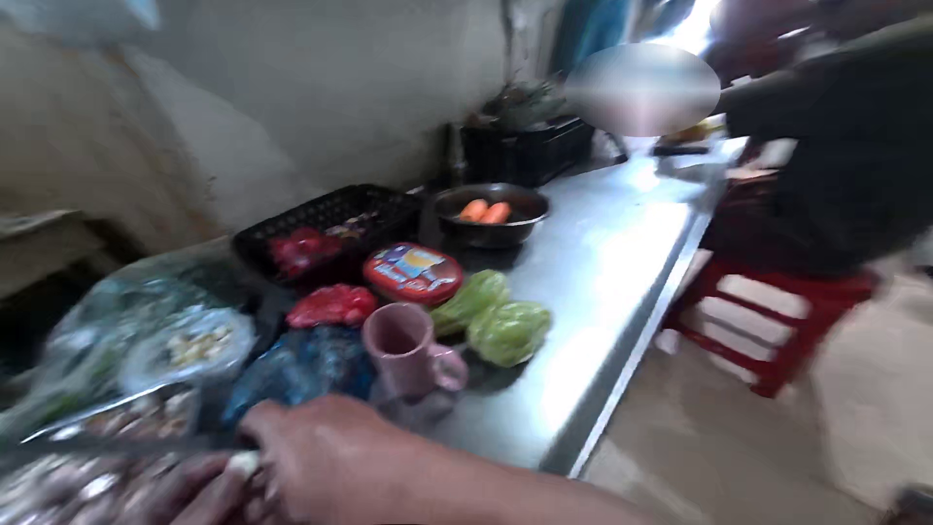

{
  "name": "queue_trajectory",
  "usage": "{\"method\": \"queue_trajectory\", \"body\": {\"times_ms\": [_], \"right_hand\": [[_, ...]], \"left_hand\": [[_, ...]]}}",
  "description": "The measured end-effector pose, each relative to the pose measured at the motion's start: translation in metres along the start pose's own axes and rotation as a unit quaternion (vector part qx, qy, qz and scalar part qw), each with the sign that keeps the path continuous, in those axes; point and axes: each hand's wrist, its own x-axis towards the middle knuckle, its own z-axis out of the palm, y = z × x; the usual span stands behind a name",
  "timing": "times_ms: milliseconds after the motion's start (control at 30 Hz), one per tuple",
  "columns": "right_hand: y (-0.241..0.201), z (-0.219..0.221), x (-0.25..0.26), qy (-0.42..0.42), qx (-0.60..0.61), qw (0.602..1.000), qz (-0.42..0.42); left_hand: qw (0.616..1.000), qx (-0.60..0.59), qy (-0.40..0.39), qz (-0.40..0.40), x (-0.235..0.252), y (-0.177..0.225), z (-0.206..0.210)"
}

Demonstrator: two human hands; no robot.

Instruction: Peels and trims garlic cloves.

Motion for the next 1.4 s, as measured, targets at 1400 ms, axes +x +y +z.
{"method": "queue_trajectory", "body": {"times_ms": [1400], "right_hand": [[0.017,-0.011,0.006,0.119,0.048,0.985,0.117]], "left_hand": [[0.973,0.152,0.171,0.018,0.103,0.061,-0.031]]}}
